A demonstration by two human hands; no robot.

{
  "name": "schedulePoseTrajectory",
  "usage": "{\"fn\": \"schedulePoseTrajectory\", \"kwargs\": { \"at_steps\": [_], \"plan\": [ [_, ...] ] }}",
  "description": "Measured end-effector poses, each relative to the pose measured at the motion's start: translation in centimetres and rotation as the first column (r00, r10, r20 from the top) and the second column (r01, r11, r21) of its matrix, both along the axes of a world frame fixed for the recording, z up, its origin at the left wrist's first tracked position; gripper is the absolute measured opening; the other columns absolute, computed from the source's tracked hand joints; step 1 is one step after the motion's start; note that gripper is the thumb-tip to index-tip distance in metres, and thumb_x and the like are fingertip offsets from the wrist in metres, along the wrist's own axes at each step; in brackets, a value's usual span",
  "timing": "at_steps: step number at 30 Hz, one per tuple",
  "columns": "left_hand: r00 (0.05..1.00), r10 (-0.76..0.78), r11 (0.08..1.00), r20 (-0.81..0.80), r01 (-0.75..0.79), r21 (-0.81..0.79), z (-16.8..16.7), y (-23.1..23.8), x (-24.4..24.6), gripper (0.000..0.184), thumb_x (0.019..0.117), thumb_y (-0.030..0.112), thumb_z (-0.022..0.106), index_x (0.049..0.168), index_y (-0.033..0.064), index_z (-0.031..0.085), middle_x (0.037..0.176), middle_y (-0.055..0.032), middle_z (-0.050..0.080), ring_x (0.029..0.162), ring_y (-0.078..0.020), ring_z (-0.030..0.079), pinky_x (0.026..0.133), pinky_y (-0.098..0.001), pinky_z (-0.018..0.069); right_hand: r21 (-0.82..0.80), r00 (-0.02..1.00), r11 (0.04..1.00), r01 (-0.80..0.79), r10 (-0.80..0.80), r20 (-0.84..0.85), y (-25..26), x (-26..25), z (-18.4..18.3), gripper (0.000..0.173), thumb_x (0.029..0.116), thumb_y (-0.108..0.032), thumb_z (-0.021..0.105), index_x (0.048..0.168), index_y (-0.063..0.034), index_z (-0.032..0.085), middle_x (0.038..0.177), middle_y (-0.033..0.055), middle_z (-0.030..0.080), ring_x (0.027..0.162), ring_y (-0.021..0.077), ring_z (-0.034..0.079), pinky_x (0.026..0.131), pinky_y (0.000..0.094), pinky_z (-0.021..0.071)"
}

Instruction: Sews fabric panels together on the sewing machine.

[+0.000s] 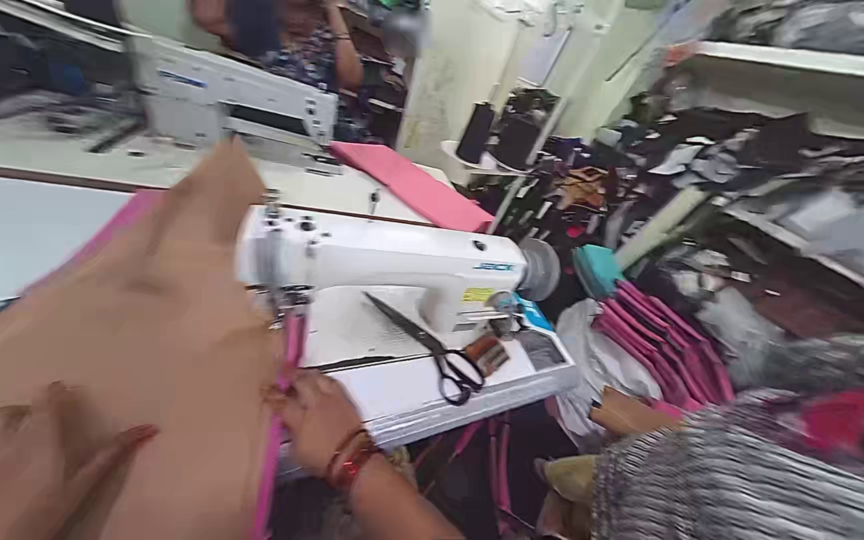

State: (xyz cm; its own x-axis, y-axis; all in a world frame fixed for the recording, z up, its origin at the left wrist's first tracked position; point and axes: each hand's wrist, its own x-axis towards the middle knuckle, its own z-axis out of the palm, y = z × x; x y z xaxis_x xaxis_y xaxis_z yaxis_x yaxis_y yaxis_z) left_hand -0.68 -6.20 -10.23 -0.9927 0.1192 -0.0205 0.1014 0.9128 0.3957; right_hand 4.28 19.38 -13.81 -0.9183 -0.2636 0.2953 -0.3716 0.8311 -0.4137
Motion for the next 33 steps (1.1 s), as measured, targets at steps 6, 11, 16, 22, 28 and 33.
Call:
{"fn": "schedulePoseTrajectory", "kwargs": {
  "at_steps": [6,11,16,22,28,33],
  "plan": [
    [0.999,-0.026,0.989,0.043,0.019,0.148,0.8,0.0,-0.5,0.054,0.1007,0.022,0.067,0.146,-0.0029,0.05,0.131,-0.0304,0.063,0.123,-0.0502,0.059,0.106,-0.0667,0.0423,0.029,0.92,0.999,-0.021,0.03,-0.39,-0.4,1.9,-3.9,0.046,0.079,0.008,0.062,0.12,-0.0083,0.076,0.129,0.0142,0.071,0.115,0.0348,0.07,0.094,0.0497,0.0578],
    [0.989,-0.084,0.954,0.121,0.045,0.296,1.5,-1.6,-3.2,0.043,0.1037,0.013,0.06,0.144,-0.0019,0.052,0.133,-0.0272,0.062,0.125,-0.0412,0.06,0.11,-0.0565,0.0426,-0.1,0.927,0.995,0.003,-0.041,-0.374,-0.2,3.4,-4.3,0.039,0.0873,0.0,0.053,0.12,-0.0019,0.074,0.134,0.018,0.067,0.117,0.0329,0.069,0.101,0.0434,0.0548],
    [0.986,-0.1,0.994,0.132,0.091,0.067,2.6,-1.2,-2.7,0.055,0.1032,0.025,0.063,0.151,0.0035,0.047,0.141,-0.0236,0.059,0.129,-0.0419,0.059,0.109,-0.0606,0.0435,0.031,0.912,0.998,-0.061,0.068,-0.405,0.4,4.5,-4.6,0.057,0.0863,-0.027,0.062,0.138,-0.0023,0.059,0.143,0.0242,0.058,0.129,0.0332,0.061,0.107,0.048,0.0492],
    [0.978,-0.158,0.977,0.139,0.175,-0.124,2.3,-1.5,-2.0,0.065,0.1063,0.038,0.055,0.159,0.0066,0.034,0.14,-0.0255,0.06,0.12,-0.0465,0.064,0.099,-0.0627,0.0484,0.292,0.783,0.956,-0.033,0.207,-0.587,-0.4,3.4,-5.8,0.049,0.0925,-0.02,0.053,0.142,-0.0212,0.049,0.147,0.0118,0.054,0.142,0.0327,0.046,0.117,0.0577,0.0306],
    [0.976,-0.101,0.972,0.191,0.138,-0.191,3.9,-1.0,-2.2,0.073,0.1042,0.039,0.059,0.162,0.0072,0.027,0.141,-0.027,0.057,0.12,-0.0457,0.063,0.099,-0.0598,0.0495,0.29,0.784,0.956,-0.048,0.216,-0.581,-2.5,2.0,-4.8,0.038,0.0908,-0.003,0.053,0.125,-0.0086,0.07,0.128,0.0083,0.071,0.124,0.0258,0.065,0.111,0.0525,0.0437],
    [0.885,-0.391,0.883,-0.252,0.284,-0.374,3.1,1.7,-0.8,0.066,0.0944,-0.001,0.063,0.156,0.0029,0.039,0.157,-0.0341,0.036,0.143,-0.06,0.035,0.109,-0.0798,0.0269,0.255,0.783,0.965,-0.063,0.206,-0.586,-2.9,2.1,-5.0,0.03,0.093,-0.004,0.053,0.116,-0.014,0.069,0.126,0.0079,0.07,0.119,0.0243,0.067,0.106,0.0471,0.0486]
  ]
}}
